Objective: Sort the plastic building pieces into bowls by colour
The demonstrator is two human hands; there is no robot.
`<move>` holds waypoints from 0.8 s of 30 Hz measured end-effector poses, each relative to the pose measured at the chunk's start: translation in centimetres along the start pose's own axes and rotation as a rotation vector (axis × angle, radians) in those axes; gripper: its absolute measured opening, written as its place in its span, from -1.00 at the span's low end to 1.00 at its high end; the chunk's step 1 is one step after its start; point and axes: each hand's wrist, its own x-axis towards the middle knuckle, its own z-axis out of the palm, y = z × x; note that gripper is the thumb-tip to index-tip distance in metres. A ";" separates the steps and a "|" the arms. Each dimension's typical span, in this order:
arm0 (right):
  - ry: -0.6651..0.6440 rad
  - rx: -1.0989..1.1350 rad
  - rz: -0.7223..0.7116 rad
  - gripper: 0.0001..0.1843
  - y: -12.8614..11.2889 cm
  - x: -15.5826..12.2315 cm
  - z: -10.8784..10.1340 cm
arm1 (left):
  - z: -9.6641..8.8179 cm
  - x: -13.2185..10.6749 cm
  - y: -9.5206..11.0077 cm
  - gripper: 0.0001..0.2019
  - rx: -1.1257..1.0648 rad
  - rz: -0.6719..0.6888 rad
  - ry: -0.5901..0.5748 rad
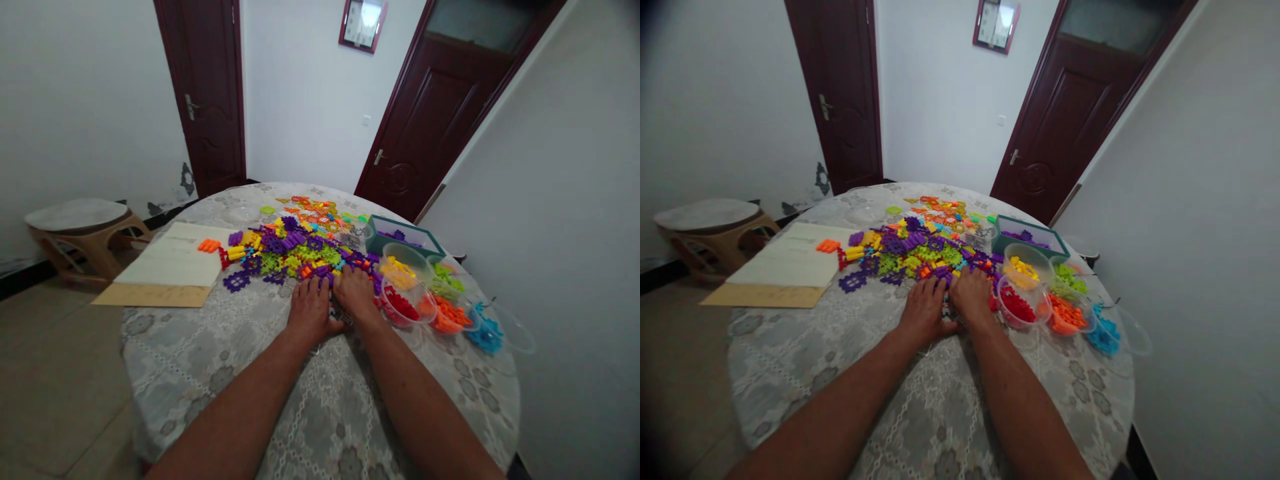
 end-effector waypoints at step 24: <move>0.044 0.681 0.008 -0.61 1.5 -2.2 1.4 | 0.3 0.2 -0.4 -0.18 -0.065 0.143 0.005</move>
